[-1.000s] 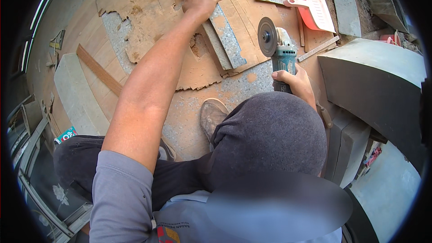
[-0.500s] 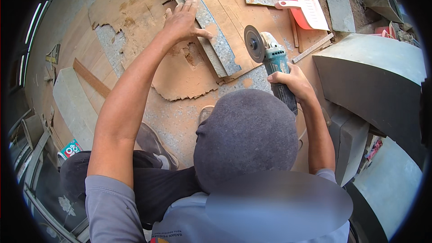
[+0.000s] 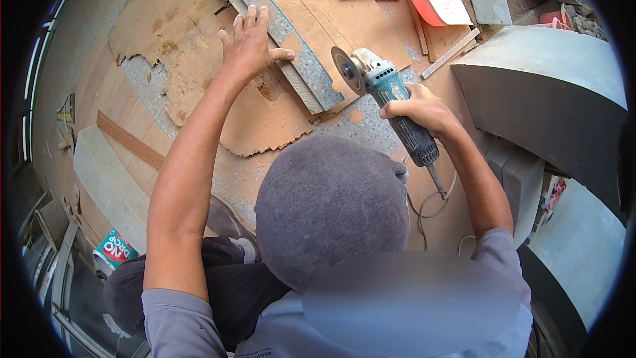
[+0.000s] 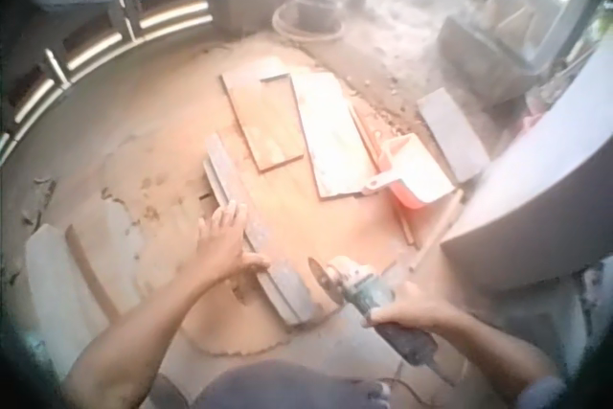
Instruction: Marking and cutting stone tiles using a ruler, pen, and an angle grinder.
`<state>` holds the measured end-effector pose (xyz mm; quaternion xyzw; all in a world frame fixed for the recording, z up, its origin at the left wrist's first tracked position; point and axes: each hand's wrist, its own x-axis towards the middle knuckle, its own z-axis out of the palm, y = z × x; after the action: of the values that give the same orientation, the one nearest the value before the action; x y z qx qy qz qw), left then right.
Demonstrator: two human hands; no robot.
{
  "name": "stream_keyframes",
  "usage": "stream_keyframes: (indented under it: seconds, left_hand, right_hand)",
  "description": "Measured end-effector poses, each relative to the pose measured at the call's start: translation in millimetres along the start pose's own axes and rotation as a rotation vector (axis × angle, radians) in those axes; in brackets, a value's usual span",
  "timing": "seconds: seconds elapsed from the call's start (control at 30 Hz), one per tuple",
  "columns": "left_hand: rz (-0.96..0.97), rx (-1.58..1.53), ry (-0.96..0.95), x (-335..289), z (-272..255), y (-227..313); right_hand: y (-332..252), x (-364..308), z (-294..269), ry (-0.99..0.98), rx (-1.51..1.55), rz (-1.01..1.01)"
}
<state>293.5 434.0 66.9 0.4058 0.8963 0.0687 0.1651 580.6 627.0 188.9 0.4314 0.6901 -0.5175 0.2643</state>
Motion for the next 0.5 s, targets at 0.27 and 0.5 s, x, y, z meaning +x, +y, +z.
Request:
stream_keyframes:
  seconds: [0.27,0.5]
  left_hand:
    - [-0.029,0.042,-0.178,11,-8,11]
    - [-0.008,0.045,-0.127,10,-5,12]
  right_hand:
    - [6,12,11,0.006,0.004,-0.005]
    - [5,17,11,-0.025,-0.036,-0.005]
